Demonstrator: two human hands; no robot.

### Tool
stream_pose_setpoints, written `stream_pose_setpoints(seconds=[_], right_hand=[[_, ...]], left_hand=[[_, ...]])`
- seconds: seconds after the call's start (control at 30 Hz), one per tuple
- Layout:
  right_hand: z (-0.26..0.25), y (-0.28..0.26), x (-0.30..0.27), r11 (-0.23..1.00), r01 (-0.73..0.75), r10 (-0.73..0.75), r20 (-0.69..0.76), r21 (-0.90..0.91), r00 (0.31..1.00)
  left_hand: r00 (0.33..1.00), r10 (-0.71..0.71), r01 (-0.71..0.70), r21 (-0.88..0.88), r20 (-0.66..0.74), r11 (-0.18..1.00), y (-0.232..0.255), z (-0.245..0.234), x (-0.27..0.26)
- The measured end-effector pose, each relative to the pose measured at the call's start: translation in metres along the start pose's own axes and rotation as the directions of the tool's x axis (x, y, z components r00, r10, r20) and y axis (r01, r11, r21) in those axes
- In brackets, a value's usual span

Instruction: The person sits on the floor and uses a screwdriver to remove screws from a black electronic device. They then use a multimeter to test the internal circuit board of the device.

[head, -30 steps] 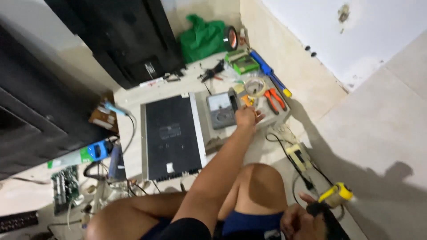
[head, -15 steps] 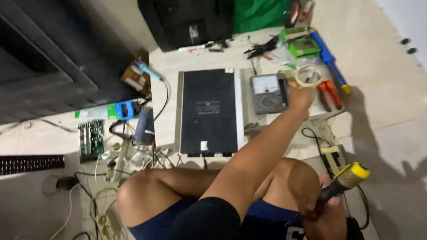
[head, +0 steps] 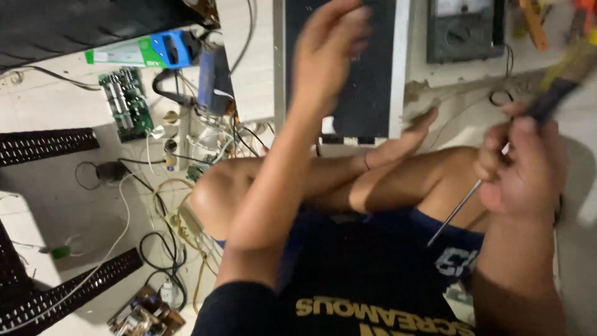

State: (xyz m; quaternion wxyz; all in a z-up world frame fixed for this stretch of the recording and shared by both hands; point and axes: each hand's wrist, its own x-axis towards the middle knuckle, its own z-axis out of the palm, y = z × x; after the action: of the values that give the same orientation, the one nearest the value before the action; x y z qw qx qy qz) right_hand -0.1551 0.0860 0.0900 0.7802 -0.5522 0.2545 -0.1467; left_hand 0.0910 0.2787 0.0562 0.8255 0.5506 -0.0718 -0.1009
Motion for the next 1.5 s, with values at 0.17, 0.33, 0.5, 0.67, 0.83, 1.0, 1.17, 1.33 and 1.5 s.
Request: stream_pose_setpoints(seconds=[0.17, 0.33, 0.5, 0.67, 0.83, 1.0, 1.17, 1.33, 1.5], right_hand=[[0.043, 0.029, 0.085, 0.965, -0.151, 0.143, -0.051, -0.216, 0.988], [0.072, 0.057, 0.119, 0.89, -0.195, 0.166, -0.104, -0.412, 0.981], [0.074, 0.073, 0.122, 0.893, -0.117, 0.107, -0.047, -0.435, 0.993], [0.087, 0.071, 0.127, 0.908, -0.099, 0.073, -0.078, -0.408, 0.994], [0.104, 0.06, 0.144, 0.885, -0.085, 0.06, -0.069, -0.459, 0.996], [0.102, 0.069, 0.175, 0.874, -0.025, 0.002, -0.049, -0.486, 0.999], [0.139, 0.008, 0.139, 0.821, -0.003, -0.11, -0.163, -0.571, 0.981], [0.15, -0.051, 0.095, 0.998, 0.049, -0.043, -0.176, 0.028, 0.983], [0.162, -0.062, 0.05, 0.893, 0.435, -0.449, 0.178, 0.113, 0.876]], left_hand=[[0.993, 0.07, 0.004, 0.628, -0.092, 0.778, 0.027, -0.126, -0.018], [0.963, -0.166, 0.266, 0.638, -0.214, 0.722, -0.003, -0.147, -0.029], [0.961, -0.067, 0.216, 0.576, -0.27, 0.789, -0.033, -0.145, -0.023], [0.955, -0.06, 0.209, 0.515, -0.291, 0.831, -0.032, -0.145, -0.026], [0.947, -0.083, 0.209, 0.399, -0.311, 0.893, -0.019, -0.134, -0.021], [0.938, -0.089, 0.196, 0.302, -0.336, 0.933, -0.017, -0.128, -0.011], [0.916, -0.173, 0.267, 0.228, -0.361, 0.936, -0.021, -0.126, 0.002], [0.888, -0.256, 0.359, 0.23, -0.381, 0.904, -0.017, -0.126, 0.004], [0.934, -0.179, 0.233, 0.146, -0.31, 0.961, -0.018, -0.128, 0.003]])
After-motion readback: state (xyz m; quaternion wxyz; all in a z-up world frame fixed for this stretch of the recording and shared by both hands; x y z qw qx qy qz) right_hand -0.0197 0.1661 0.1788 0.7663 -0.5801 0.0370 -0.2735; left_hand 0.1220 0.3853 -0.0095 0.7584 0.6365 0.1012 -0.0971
